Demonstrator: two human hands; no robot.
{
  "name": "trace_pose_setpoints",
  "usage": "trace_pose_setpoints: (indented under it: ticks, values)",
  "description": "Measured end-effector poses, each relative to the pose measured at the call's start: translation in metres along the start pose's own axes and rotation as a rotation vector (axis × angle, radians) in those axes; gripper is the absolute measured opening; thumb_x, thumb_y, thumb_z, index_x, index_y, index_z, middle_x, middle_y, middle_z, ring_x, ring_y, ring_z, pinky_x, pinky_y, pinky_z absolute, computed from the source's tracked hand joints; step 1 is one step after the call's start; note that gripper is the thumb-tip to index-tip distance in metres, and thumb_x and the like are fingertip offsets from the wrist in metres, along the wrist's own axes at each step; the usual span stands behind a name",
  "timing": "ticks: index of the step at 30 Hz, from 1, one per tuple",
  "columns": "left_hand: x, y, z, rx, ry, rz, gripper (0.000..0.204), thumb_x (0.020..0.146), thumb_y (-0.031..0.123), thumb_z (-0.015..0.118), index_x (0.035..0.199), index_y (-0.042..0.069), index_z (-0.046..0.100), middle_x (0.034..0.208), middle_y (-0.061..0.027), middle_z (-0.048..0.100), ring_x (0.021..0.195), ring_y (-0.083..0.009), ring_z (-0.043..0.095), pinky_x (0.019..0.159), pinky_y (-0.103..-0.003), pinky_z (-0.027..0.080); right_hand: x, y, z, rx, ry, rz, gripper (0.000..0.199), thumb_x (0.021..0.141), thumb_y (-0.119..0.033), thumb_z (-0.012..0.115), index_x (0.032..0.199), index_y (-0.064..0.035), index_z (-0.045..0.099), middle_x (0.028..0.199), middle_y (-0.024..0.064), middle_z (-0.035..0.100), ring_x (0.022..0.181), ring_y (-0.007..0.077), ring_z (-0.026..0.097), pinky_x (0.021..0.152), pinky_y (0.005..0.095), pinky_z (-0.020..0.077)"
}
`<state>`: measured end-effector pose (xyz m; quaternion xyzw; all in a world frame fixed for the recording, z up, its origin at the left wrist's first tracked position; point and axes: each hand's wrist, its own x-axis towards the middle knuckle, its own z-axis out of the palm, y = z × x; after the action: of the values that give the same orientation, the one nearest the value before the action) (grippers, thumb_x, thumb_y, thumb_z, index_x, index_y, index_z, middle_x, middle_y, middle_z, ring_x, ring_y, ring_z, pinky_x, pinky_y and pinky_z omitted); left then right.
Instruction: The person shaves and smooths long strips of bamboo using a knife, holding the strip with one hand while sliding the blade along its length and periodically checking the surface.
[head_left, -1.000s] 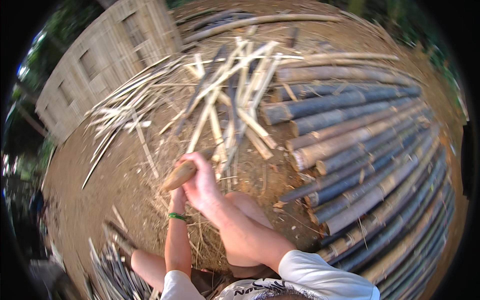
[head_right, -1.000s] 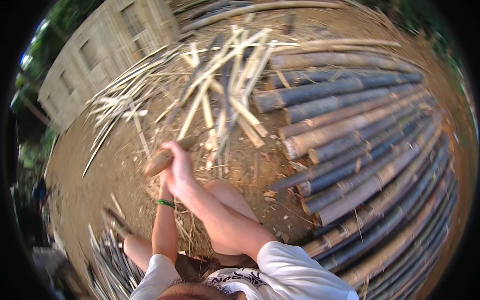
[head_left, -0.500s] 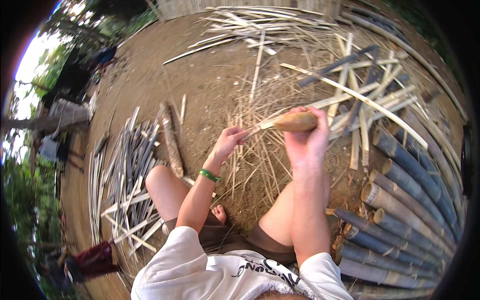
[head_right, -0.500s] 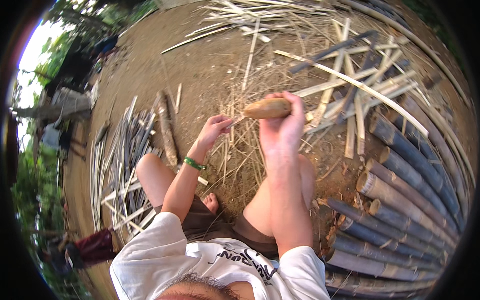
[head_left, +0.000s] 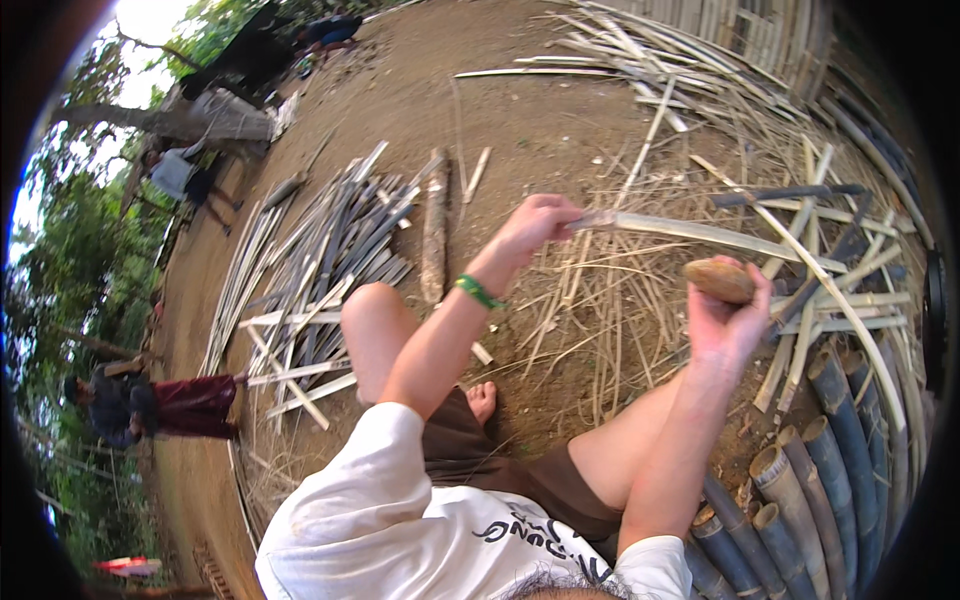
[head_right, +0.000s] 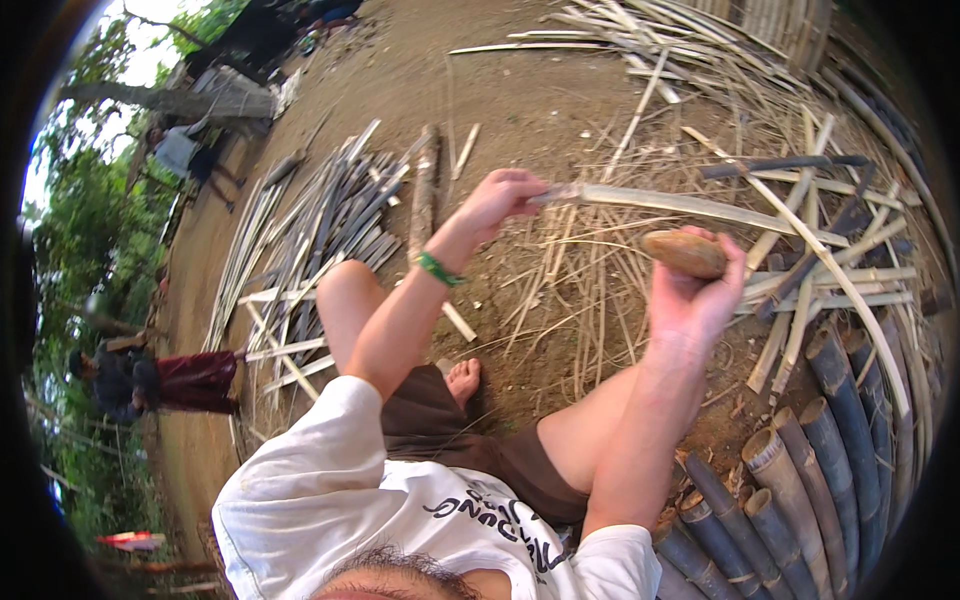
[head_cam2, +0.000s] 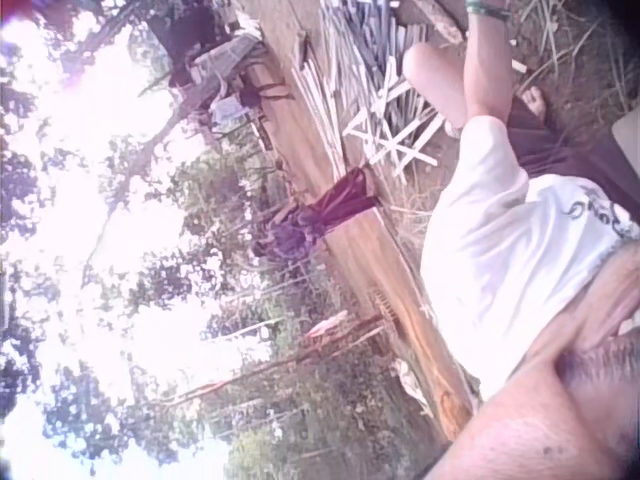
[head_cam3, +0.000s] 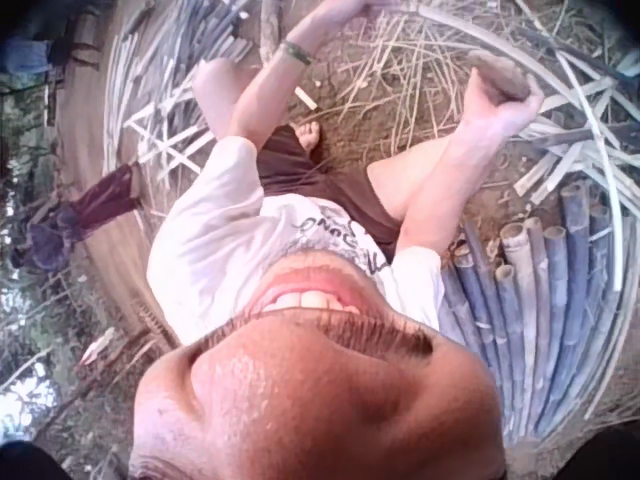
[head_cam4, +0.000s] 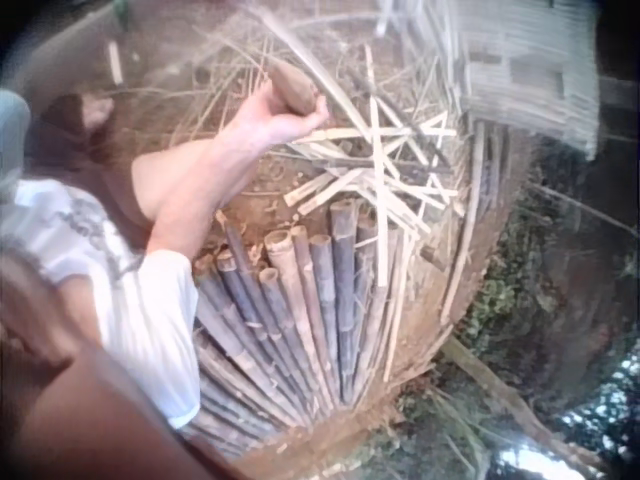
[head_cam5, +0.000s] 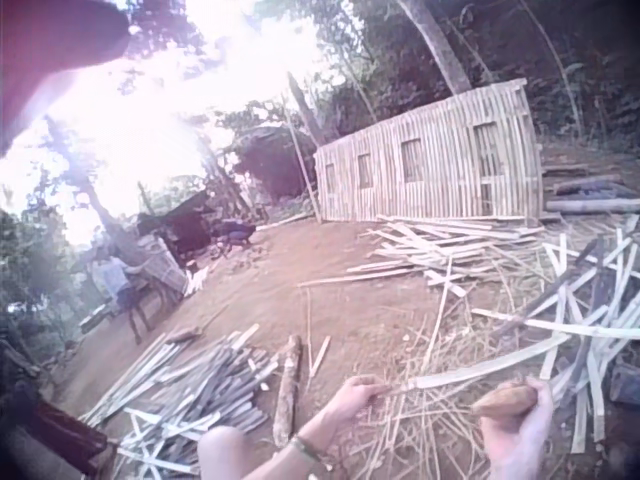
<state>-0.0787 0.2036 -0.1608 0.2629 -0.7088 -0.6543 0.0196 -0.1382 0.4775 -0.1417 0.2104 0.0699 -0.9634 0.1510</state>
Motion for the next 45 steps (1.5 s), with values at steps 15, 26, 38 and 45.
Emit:
trace_pose_setpoints:
  ticks: [15, 26, 38, 45]
  values:
    - [0.021, 0.041, 0.020, 0.066, -0.025, 0.186, 0.016, 0.094, 0.016, 0.065, 0.088, 0.000, 0.068, 0.076, -0.0042, 0.064, 0.067, -0.0107, 0.058, 0.063, -0.025, 0.049, 0.022, 0.016, -0.016, -0.019, -0.138, 0.203, 0.018, 0.084, -0.013, 0.064, 0.093, -0.0004, 0.057, 0.088, 0.0115, 0.062, 0.089, 0.0261, 0.063, 0.087, 0.0424, 0.0491]
    - [-0.011, 0.161, 0.008, 0.530, -0.027, 0.911, 0.021, 0.090, 0.022, 0.070, 0.093, 0.001, 0.070, 0.074, -0.0059, 0.067, 0.066, -0.0155, 0.062, 0.062, -0.033, 0.050, 0.017, 0.007, -0.014, -0.077, -0.073, 0.068, 0.014, 0.084, -0.012, 0.063, 0.091, -0.0032, 0.055, 0.088, 0.0102, 0.060, 0.088, 0.0259, 0.061, 0.087, 0.0430, 0.0492]
    - [-0.058, 0.190, 0.000, 0.981, 0.101, 1.384, 0.019, 0.089, 0.025, 0.068, 0.092, 0.006, 0.069, 0.078, -0.0110, 0.069, 0.072, -0.0269, 0.067, 0.067, -0.039, 0.053, 0.014, -0.005, -0.013, 0.011, -0.178, 0.088, 0.015, 0.084, -0.011, 0.061, 0.091, -0.0024, 0.052, 0.085, 0.0115, 0.058, 0.087, 0.0265, 0.059, 0.088, 0.0433, 0.0478]
    - [-0.070, 0.163, -0.085, 0.755, 0.185, 1.002, 0.017, 0.093, 0.019, 0.066, 0.100, 0.004, 0.072, 0.086, -0.0088, 0.072, 0.081, -0.0168, 0.069, 0.072, -0.032, 0.054, 0.013, -0.003, -0.010, 0.008, -0.173, 0.099, 0.015, 0.083, -0.012, 0.061, 0.090, -0.0031, 0.052, 0.085, 0.0111, 0.057, 0.085, 0.0261, 0.060, 0.088, 0.0435, 0.0481]
